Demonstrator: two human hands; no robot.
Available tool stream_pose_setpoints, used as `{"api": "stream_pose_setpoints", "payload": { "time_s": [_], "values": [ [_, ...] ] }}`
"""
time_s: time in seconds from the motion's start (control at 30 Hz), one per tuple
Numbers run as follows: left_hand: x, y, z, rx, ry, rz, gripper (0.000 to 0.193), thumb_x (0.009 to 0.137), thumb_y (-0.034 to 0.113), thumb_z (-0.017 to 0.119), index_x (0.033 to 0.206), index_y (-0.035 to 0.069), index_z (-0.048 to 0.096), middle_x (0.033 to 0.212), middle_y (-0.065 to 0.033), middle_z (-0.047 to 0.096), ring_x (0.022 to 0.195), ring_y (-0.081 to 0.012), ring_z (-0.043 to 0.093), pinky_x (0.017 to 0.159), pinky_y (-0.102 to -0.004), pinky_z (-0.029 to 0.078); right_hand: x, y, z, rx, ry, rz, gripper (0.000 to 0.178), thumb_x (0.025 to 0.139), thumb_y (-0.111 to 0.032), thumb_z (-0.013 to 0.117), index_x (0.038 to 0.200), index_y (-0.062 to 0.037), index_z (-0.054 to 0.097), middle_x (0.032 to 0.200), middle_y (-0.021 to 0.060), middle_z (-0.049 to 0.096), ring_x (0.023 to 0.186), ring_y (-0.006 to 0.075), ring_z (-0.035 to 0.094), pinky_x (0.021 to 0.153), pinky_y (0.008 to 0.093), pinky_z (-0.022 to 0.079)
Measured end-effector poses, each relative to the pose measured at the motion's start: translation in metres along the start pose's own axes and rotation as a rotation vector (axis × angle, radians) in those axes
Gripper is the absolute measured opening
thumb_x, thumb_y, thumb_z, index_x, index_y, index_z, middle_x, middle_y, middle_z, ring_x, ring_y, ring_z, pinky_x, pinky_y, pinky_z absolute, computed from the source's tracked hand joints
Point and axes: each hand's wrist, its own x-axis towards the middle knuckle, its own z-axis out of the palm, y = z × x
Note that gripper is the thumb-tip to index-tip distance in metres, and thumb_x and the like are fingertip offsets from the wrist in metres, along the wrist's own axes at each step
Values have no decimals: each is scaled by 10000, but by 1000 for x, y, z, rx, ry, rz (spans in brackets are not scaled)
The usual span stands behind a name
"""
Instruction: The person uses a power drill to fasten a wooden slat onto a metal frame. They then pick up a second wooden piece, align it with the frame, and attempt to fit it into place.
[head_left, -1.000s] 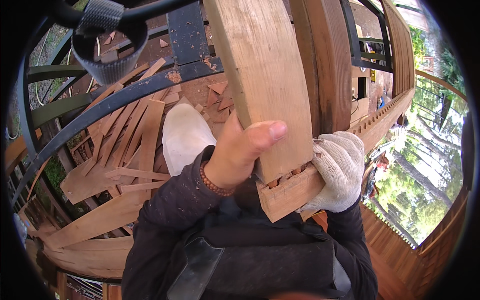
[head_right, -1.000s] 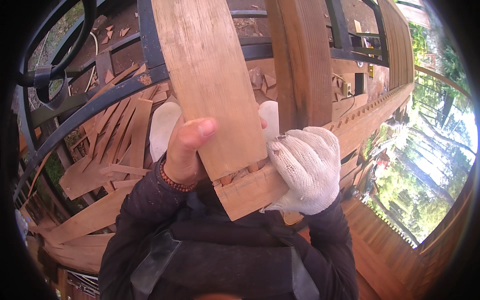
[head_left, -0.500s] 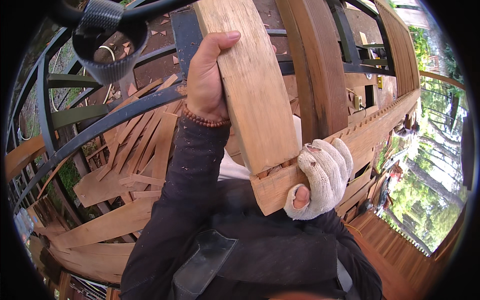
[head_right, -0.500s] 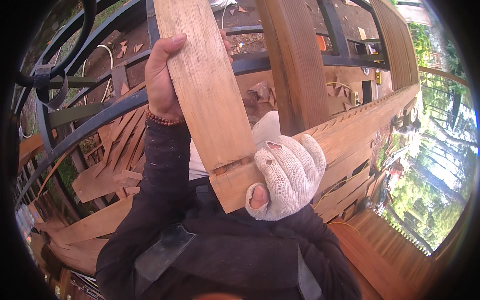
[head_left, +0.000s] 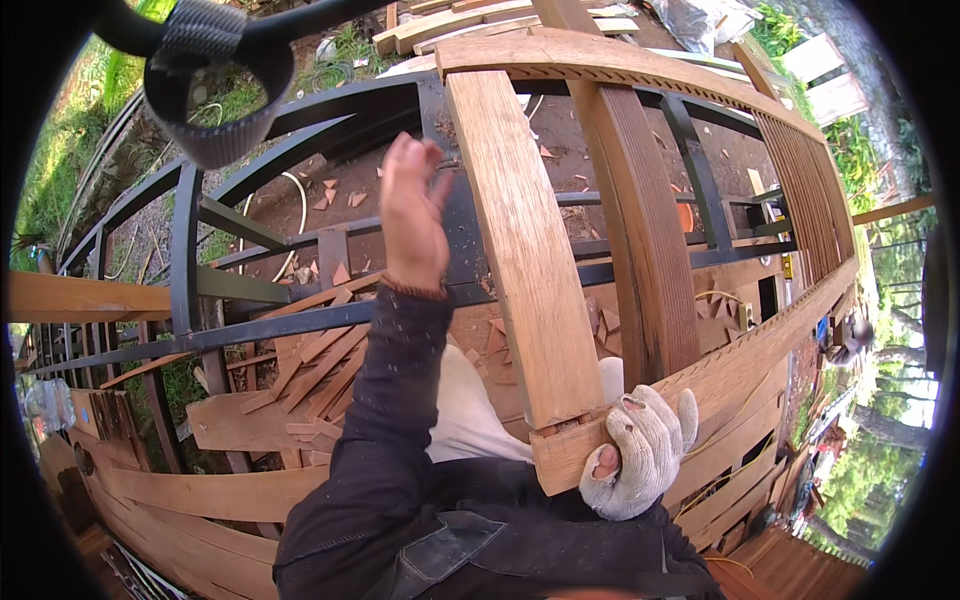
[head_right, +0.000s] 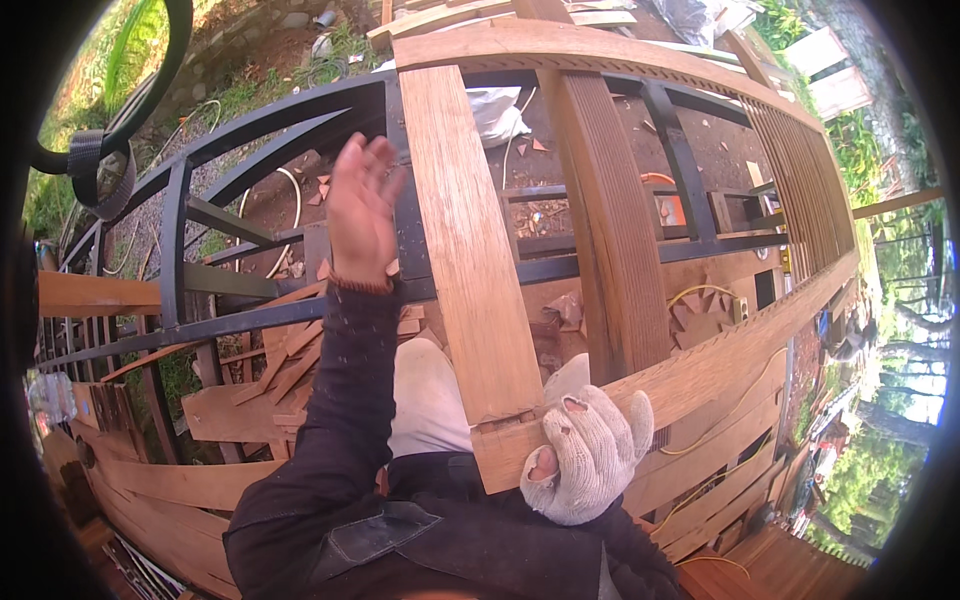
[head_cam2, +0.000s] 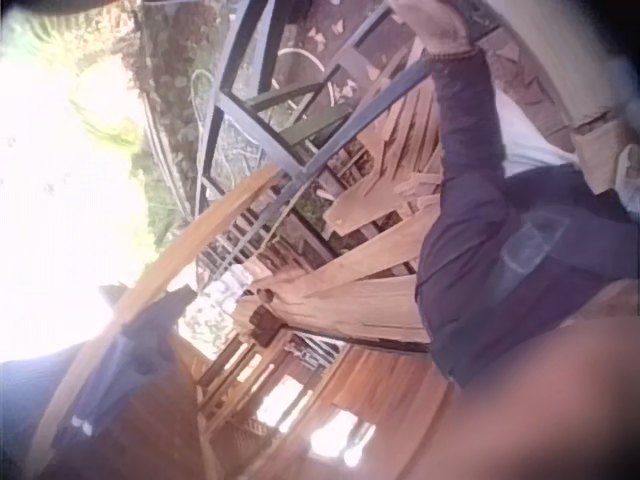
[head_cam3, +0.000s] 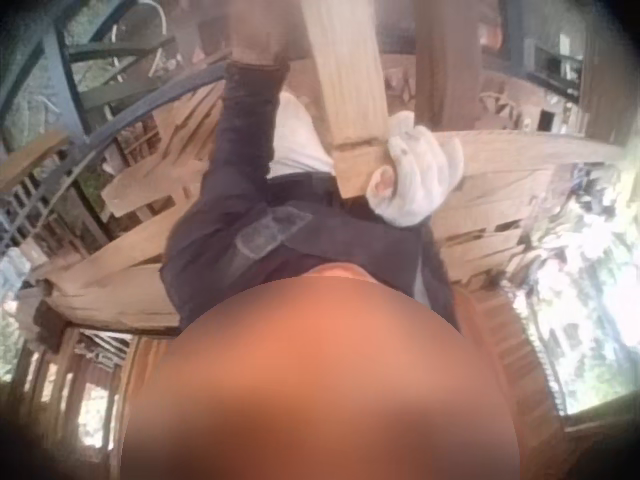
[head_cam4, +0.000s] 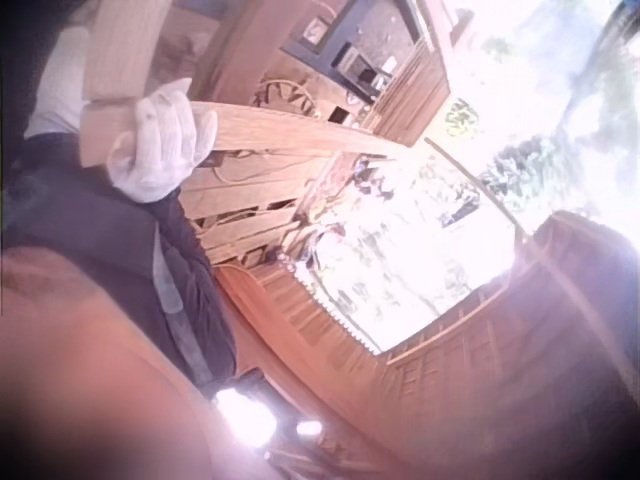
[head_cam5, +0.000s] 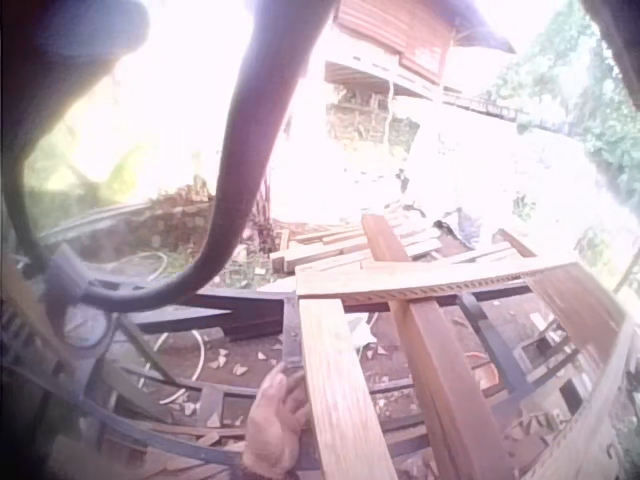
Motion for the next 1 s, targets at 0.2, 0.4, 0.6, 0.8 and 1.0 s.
{"api": "stream_pose_setpoints", "payload": {
  "time_s": [0.2, 0.4, 0.6, 0.8, 1.0],
  "values": [
    [219, -1, 18, 40, -235, -80, 510, 1093, 422, 474, 1223, -17, 698, 1113, -117, 746, 1057, -223, 677, 980, -341, 499, 6, -25, 7, 73, 19, -43, 267, 1042, -411, 545, 963, -194, 677, 979, -5, 738, 963, 221, 750, 1066, 526, 427],
    [237, -44, 29, 179, -149, 155, 590, 1115, 361, 348, 1076, -32, 787, 1069, -137, 779, 963, -220, 710, 901, -306, 525, 1, -19, 12, 30, 18, -57, 259, 1037, -411, 548, 963, -200, 678, 982, -12, 735, 953, 213, 749, 1048, 518, 432],
    [224, -39, 35, -27, -196, 27, 556, 1076, 311, 327, 1091, -54, 747, 1077, -164, 764, 975, -256, 710, 912, -340, 534, -12, -13, 9, 4, -7, -73, 251, 1031, -411, 550, 963, -206, 679, 984, -20, 733, 944, 204, 749, 1029, 510, 436],
    [210, -34, 33, -20, -169, 58, 540, 1047, 272, 311, 1086, -53, 739, 1065, -172, 761, 974, -257, 711, 918, -341, 538, -10, -21, 7, 5, -7, -21, 221, 1020, -393, 561, 970, -215, 684, 1007, -34, 729, 936, 182, 746, 992, 484, 445],
    [206, -45, 15, -81, -303, 75, 517, 1106, 348, 357, 1241, -39, 673, 1141, -156, 749, 998, -238, 718, 913, -342, 560, 9, -15, -1, 201, -46, -74, 208, 933, -284, 669, 1025, -103, 715, 1033, 100, 730, 996, 301, 725, 990, 517, 510]
  ]
}}
